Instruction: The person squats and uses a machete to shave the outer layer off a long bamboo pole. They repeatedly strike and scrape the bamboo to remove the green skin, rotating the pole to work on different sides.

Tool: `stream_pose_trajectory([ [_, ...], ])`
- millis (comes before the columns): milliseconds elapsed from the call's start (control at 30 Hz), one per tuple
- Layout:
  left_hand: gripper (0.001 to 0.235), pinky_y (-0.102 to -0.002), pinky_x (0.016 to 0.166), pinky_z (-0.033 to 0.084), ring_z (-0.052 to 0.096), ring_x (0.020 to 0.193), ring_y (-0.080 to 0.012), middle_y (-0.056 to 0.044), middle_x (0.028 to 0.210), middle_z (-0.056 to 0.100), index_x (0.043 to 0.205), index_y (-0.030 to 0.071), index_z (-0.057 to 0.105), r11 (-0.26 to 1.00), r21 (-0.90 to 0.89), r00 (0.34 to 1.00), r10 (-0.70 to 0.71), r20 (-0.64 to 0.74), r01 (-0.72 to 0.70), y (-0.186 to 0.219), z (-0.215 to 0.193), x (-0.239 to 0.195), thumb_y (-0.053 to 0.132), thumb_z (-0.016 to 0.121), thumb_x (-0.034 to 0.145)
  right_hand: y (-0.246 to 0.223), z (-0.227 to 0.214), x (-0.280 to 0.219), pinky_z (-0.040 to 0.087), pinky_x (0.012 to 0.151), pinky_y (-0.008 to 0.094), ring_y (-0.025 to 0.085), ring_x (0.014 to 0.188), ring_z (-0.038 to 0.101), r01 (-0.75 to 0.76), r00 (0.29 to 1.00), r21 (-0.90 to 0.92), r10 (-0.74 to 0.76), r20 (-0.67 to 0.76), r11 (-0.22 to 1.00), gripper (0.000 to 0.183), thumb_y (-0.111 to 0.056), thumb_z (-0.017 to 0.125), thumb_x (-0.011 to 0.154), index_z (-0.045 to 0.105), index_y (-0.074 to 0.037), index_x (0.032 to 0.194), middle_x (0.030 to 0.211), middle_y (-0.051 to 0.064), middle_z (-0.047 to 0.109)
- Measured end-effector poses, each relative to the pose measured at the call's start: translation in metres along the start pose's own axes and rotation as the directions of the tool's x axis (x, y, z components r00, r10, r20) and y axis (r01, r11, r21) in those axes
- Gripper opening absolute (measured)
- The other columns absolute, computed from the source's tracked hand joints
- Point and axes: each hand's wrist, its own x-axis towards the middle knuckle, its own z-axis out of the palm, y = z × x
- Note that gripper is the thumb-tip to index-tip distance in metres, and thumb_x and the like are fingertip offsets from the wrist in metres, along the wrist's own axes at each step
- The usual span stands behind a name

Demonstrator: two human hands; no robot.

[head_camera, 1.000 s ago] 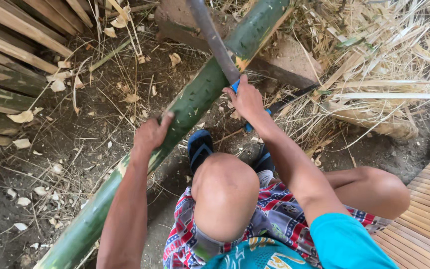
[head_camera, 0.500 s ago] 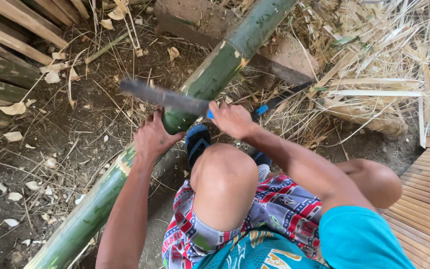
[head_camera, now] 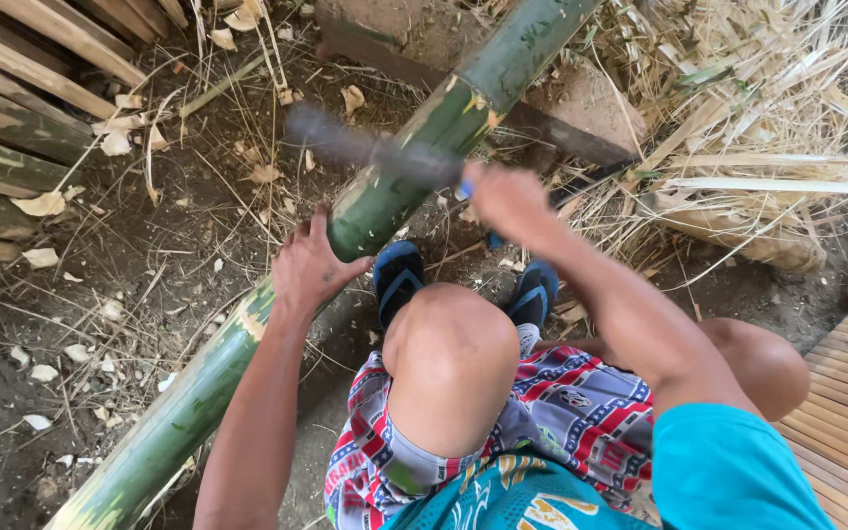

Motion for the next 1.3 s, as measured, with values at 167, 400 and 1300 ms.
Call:
stream_pose_trajectory([
  [167,0.117,-0.053,0.089,0.057,0.067,0.109,-0.0439,-0.025,0.126,0.063,0.156,0.019,0.034,1.0,0.008,1.0,-0.02,0.022,0.02,-0.002,-0.004,0.001,0.07,0.08,0.063,0.103,-0.052,0.036,0.055,0.07,0.052,0.039,0.083,0.069,-0.309,0.768,0.328,0.438,-0.467,0.893,0.029,-0.023,0.067,0.1,0.052,-0.001,0.112,0.094,0.022,0.07],
  [400,0.117,-0.052,0.091,0.057,0.069,0.108,-0.0423,-0.023,0.129,0.064,0.154,0.019,0.035,1.0,-0.023,0.997,-0.004,0.08,0.006,-0.016,0.003,0.018,0.073,0.08,0.06,-0.026,0.01,-0.006,0.056,0.053,0.047,0.031,0.066,0.071,0.128,0.935,0.016,-0.115,-0.337,0.992,0.025,-0.01,0.052,0.091,0.051,0.001,0.113,0.083,0.016,0.069],
  [1300,0.121,-0.051,0.095,0.055,0.07,0.109,-0.041,-0.02,0.124,0.068,0.156,0.023,0.032,0.997,-0.05,0.976,-0.046,0.214,0.058,-0.019,-0.01,0.029,0.076,0.077,0.057,-0.018,-0.004,0.012,0.057,0.049,0.041,0.032,0.065,0.072,-0.074,0.993,0.132,0.085,-0.081,0.989,0.016,-0.004,0.045,0.099,0.047,0.001,0.114,0.089,0.022,0.063],
])
